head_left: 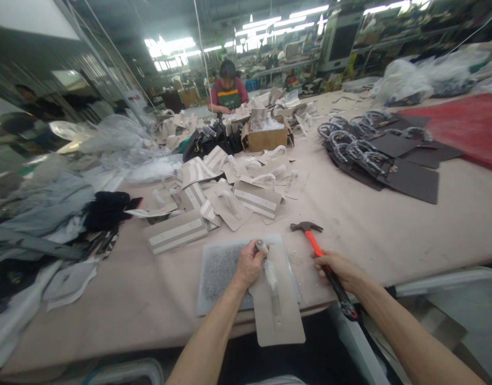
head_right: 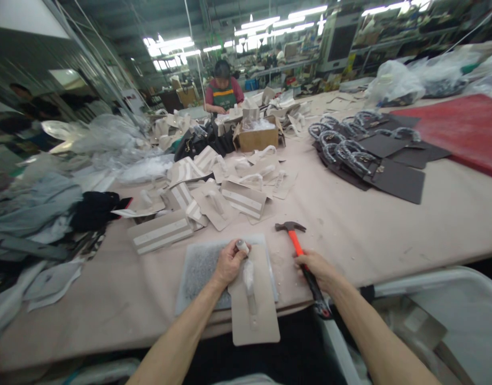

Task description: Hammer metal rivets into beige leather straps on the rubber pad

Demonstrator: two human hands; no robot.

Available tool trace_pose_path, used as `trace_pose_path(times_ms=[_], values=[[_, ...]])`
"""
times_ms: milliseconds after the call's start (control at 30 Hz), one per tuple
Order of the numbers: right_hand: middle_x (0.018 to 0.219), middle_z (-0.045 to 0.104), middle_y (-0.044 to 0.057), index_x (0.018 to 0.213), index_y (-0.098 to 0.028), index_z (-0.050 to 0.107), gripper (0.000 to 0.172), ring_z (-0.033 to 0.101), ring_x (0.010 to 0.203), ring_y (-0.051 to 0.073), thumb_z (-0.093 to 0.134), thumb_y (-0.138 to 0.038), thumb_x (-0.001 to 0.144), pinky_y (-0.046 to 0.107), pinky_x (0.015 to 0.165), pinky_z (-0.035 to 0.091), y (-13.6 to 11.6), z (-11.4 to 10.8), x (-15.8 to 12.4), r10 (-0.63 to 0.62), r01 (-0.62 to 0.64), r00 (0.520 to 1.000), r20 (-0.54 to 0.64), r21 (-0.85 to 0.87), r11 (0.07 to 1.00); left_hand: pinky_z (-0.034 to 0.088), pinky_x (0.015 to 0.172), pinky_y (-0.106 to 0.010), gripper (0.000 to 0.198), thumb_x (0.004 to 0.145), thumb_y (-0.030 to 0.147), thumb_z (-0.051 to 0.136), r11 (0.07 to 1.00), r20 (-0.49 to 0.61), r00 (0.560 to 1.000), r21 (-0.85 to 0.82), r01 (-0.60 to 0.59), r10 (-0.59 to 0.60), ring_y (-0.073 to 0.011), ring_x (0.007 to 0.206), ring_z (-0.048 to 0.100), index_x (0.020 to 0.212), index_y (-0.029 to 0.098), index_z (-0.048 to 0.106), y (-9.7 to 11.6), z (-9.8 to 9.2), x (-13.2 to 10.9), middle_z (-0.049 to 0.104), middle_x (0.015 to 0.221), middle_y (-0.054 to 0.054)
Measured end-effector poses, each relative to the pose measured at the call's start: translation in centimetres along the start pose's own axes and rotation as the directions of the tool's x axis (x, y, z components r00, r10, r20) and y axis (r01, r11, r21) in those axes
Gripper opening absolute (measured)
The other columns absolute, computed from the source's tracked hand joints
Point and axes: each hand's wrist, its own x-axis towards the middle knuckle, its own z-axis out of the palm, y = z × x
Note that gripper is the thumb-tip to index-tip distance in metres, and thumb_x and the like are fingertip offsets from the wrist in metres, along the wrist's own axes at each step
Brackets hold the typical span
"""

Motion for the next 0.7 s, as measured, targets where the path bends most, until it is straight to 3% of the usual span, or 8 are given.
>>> trace_pose_path(times_ms=[133,267,367,467,600,700], values=[[0.057,0.038,-0.008,0.079,-0.022,0.041,0.009,0.039,0.043,0.011,0.038,-0.027,0.086,0.024,0.047,0.040,-1.9,1.2,-0.1,0.059,-0.079,0.992,0.108,0.191,0.979,0.050,0.080,-0.029,0.022,0.081,0.026,0.062,0.998,-0.023,0.999,0.059,-0.030,0.031,-0.0193,0.087,0.067,0.100,0.016,0.066,-0.2,0.2,-0.3,0.073,0.095,-0.006],[0.059,0.035,-0.009,0.081,-0.024,0.035,0.016,0.034,0.041,0.009,0.035,-0.037,0.092,0.022,0.044,0.030,-4.3,1.2,-2.0,0.003,-0.013,0.999,0.039,0.271,0.962,0.049,0.081,-0.029,0.020,0.082,0.026,0.060,0.988,0.027,0.997,0.135,-0.071,0.068,-0.0198,0.087,0.066,0.098,0.017,0.067,0.1,0.0,-0.6,0.073,0.094,-0.006],[0.060,0.041,-0.006,0.079,-0.024,0.038,0.024,0.039,0.047,0.011,0.038,-0.044,0.092,0.024,0.049,0.028,-5.9,0.5,-4.8,-0.256,0.259,0.961,-0.107,0.014,0.966,0.048,0.080,-0.029,0.018,0.083,0.027,0.059,0.983,0.090,0.993,0.160,-0.090,0.076,-0.0201,0.087,0.064,0.096,0.017,0.067,0.6,-0.3,-0.6,0.073,0.094,-0.006],[0.057,0.044,-0.003,0.079,-0.023,0.041,0.024,0.042,0.051,0.014,0.038,-0.042,0.094,0.027,0.053,0.022,-6.5,0.4,-7.3,-0.484,0.390,0.863,-0.144,-0.418,0.821,0.046,0.078,-0.028,0.019,0.084,0.026,0.058,0.978,0.127,0.989,0.186,-0.097,0.074,-0.0191,0.084,0.062,0.098,0.017,0.067,0.8,-0.4,-0.6,0.072,0.091,-0.005],[0.063,0.057,0.001,0.087,-0.022,0.048,0.019,0.048,0.052,0.016,0.037,-0.033,0.098,0.030,0.054,0.014,-6.0,1.0,-8.8,-0.489,0.373,0.871,0.043,-0.705,0.603,0.042,0.068,-0.025,0.017,0.085,0.025,0.057,0.972,0.120,0.990,0.213,-0.096,0.072,-0.0161,0.072,0.057,0.095,0.016,0.068,0.7,-0.4,-0.5,0.067,0.080,-0.002],[0.064,0.060,0.002,0.086,-0.022,0.050,0.021,0.048,0.050,0.016,0.038,-0.034,0.098,0.030,0.053,0.015,-6.9,0.3,-9.3,-0.492,0.392,0.866,0.094,-0.739,0.548,0.042,0.068,-0.025,0.015,0.085,0.024,0.057,0.968,0.117,0.989,0.226,-0.110,0.085,-0.0156,0.070,0.056,0.093,0.016,0.067,0.7,-0.4,-0.5,0.065,0.077,-0.001]])
